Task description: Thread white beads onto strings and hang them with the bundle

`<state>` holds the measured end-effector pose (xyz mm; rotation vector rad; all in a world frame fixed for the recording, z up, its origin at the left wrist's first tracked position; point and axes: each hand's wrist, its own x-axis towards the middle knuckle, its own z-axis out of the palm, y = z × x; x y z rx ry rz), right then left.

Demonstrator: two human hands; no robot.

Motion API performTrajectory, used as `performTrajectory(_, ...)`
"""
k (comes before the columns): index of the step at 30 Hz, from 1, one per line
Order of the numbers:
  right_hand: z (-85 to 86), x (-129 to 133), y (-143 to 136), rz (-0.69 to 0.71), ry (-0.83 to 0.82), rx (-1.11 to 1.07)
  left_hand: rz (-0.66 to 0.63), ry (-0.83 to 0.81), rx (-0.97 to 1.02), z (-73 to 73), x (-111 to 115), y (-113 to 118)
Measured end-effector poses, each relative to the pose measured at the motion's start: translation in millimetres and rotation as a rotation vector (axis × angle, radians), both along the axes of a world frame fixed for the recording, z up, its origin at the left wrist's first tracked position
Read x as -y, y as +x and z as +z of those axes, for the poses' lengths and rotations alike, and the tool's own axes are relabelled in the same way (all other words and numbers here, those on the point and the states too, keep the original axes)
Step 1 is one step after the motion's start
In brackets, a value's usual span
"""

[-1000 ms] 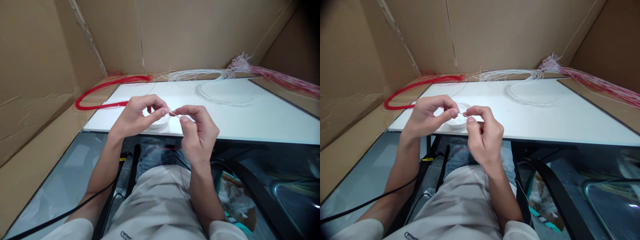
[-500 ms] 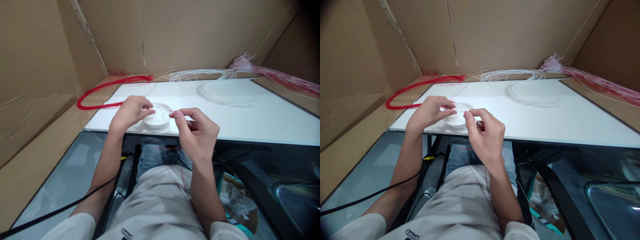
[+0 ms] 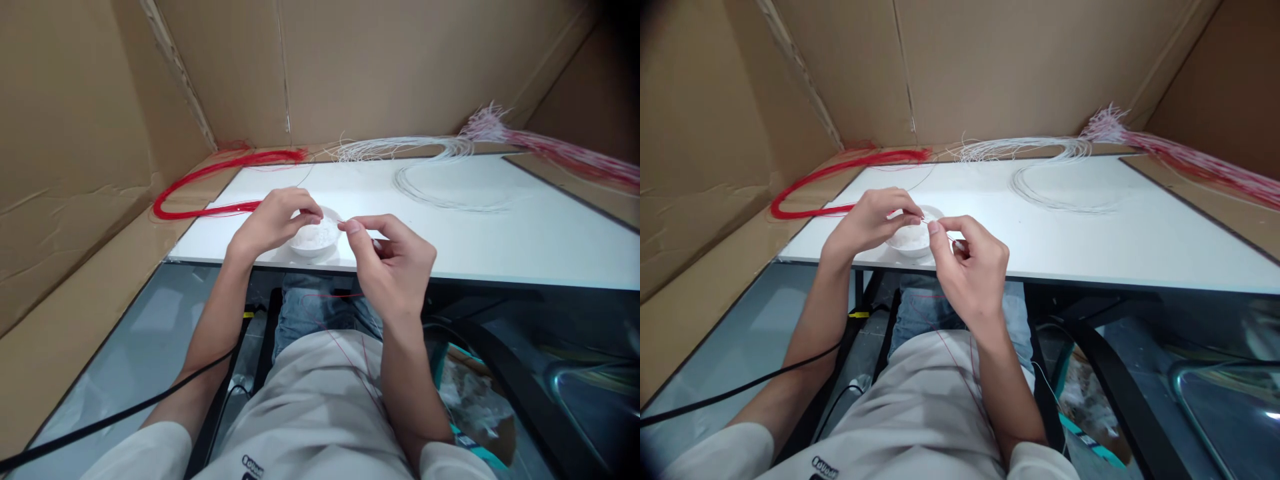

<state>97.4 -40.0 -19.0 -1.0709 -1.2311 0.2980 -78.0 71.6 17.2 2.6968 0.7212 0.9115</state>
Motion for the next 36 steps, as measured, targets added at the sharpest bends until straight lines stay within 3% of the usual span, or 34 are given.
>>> performTrajectory(5, 3.9, -3, -1, -0.013, 0.031, -0.127, -0.069, 0.165, 0.213, 6.8, 15, 11)
performTrajectory(14, 6.9, 6, -3, 0.025, 0.12, -0.232, -0.012, 0.513, 0.222, 11.2, 38, 23)
performTrajectory(21, 8.4, 6, -4, 0.007, 0.112, -0.212, 0.085, 0.548, 0.126, 10.1, 44, 24)
performTrajectory(29, 9.3, 8, -2, -0.034, 0.08, -0.188, 0.069, 0.721, 0.047, 11.7, 49, 23)
performTrajectory(36, 11.4, 9, 0, -0.009, 0.048, -0.183, 0.062, 0.726, 0.021, 12.6, 51, 23)
